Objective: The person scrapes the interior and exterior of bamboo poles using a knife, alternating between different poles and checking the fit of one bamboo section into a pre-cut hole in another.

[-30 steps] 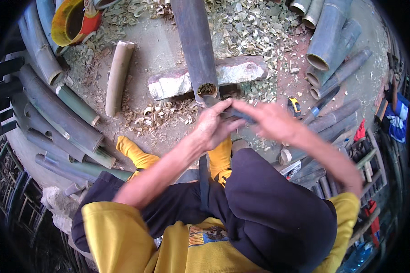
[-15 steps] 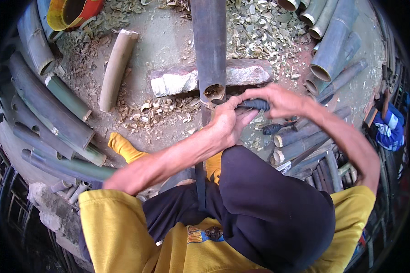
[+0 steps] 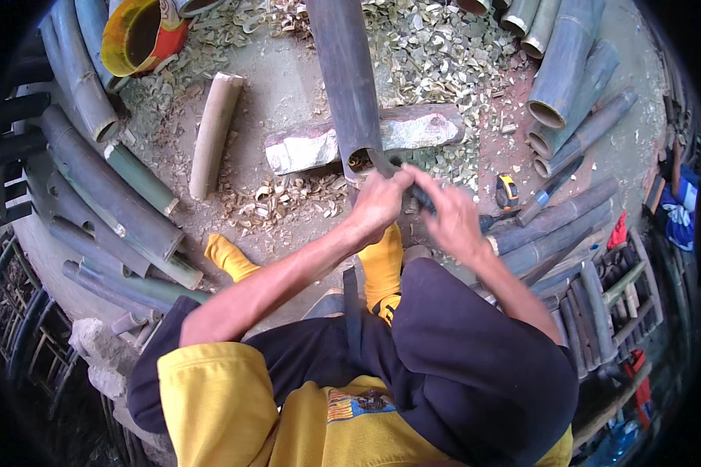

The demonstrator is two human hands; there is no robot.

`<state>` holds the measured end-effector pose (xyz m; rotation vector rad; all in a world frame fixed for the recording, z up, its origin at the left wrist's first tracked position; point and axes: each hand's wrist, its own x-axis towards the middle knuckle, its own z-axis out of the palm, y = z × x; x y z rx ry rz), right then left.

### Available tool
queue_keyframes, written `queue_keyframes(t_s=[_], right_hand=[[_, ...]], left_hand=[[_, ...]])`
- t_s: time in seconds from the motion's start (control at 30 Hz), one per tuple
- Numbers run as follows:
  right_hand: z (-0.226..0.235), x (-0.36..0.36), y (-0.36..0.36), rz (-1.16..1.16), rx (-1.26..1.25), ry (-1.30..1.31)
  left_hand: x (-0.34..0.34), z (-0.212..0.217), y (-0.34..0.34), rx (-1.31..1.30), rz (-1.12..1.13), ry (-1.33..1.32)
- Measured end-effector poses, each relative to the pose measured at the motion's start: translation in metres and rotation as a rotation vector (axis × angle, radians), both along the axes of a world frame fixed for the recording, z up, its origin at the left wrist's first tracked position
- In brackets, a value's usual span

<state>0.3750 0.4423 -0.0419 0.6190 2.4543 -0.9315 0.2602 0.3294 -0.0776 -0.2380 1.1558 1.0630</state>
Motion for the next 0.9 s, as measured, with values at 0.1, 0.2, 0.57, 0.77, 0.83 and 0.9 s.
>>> queue_keyframes(t_s=[0.1, 0.2, 0.57, 0.77, 0.83, 0.9], right_hand=[[-0.005, -0.024, 0.041, 0.38, 0.223, 0.034], [0.006, -0.061, 0.068, 0.694, 0.345, 0.095], [0.01, -0.128, 0.063, 0.877, 0.39, 0.37], [0.016, -0.014, 0.026, -0.086, -0.008, -0.173], [0.029, -0.03, 0.028, -0.042, 0.022, -0.222], [0.039, -0.051, 0.038, 0.21, 0.156, -0.14]], left_hand=[[0.009, 0.007, 0.014, 0.014, 0.303, -0.053], [0.023, 0.007, 0.021, 0.148, 0.774, -0.263], [0.006, 0.003, 0.015, 0.28, 1.188, -0.529], [-0.01, 0.024, 0.023, -0.061, 0.086, -0.107], [-0.005, 0.008, 0.013, 0.126, 0.336, -0.214], [-0.009, 0.012, 0.01, 0.108, 0.408, -0.267]])
